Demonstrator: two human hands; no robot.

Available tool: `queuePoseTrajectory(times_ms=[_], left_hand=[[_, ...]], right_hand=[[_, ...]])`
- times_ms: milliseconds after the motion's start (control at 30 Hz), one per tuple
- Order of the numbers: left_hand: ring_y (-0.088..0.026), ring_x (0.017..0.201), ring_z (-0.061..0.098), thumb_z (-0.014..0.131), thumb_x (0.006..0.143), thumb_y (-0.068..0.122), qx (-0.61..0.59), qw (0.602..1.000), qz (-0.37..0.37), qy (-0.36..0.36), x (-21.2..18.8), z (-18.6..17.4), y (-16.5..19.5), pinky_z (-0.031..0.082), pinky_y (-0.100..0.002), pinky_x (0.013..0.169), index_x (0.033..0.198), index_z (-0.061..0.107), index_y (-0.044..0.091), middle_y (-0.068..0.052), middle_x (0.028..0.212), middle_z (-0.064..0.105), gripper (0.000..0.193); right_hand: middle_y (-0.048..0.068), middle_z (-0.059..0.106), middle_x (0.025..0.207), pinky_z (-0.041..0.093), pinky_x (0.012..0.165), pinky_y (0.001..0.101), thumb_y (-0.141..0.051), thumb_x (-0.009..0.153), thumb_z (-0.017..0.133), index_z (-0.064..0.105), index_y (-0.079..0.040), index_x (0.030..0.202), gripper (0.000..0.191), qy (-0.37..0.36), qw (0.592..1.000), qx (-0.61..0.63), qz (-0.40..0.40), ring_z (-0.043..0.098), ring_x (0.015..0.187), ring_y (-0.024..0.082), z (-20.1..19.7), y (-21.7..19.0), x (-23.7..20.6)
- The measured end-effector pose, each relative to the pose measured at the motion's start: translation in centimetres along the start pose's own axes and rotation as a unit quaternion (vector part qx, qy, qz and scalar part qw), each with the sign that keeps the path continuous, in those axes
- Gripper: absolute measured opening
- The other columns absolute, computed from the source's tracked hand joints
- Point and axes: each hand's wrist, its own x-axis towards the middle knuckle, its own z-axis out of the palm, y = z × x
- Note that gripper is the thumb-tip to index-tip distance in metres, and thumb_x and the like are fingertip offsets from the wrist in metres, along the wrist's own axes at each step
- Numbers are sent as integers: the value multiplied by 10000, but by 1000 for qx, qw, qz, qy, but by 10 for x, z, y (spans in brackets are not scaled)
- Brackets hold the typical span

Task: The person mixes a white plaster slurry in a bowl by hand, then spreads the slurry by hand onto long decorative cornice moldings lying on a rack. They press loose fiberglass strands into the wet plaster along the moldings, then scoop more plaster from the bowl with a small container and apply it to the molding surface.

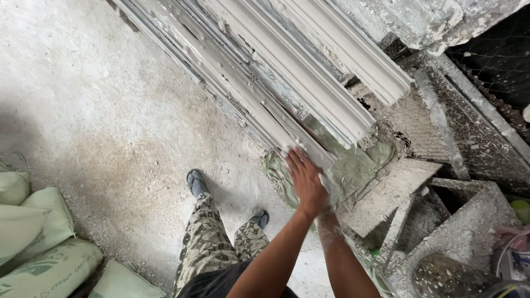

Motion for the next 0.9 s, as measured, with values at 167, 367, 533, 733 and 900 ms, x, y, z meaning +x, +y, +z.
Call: queuePoseTrajectory(times_ms=[167,367,533,733,900], left_hand=[[-585,1519,-83,600,946,126,21,979,73,-187,-79,24,8,-3,-599,1228,1557,-101,-174,-431,1626,-73,978],[-434,1260,572,511,926,467,-282,822,43,-493,-71,-33,-36,472,-526,1072,1487,335,-27,-313,1416,519,768],[-380,1341,542,234,1039,578,-389,845,18,-366,0,-135,-79,448,-490,1154,1433,422,-52,-301,1422,537,767],[-426,1486,398,337,1018,582,-535,818,0,-209,62,-245,-119,316,-495,1233,1500,345,-110,-328,1554,423,843],[-392,1531,337,382,1013,603,-589,791,-20,-163,113,-309,-160,254,-491,1249,1522,351,-104,-288,1603,391,873]], right_hand=[[296,220,1662,209,1240,417,-349,1038,356,120,79,1620,760,70,997,18,18,203,1543,366,-7,-28,-52],[272,361,1578,310,1201,431,-326,1063,386,292,51,1537,613,220,939,-262,-34,345,1470,355,-2,-69,-22],[253,479,1508,394,1169,443,-307,1084,411,434,28,1468,510,117,779,-598,-148,463,1409,346,40,-65,46],[269,373,1598,325,1207,500,-380,1009,505,345,-25,1555,671,-152,454,-834,-274,365,1470,425,109,-51,86],[276,287,1600,329,1180,524,-390,949,600,334,-174,1595,731,-140,373,-893,-209,330,1462,451,162,-16,155]])
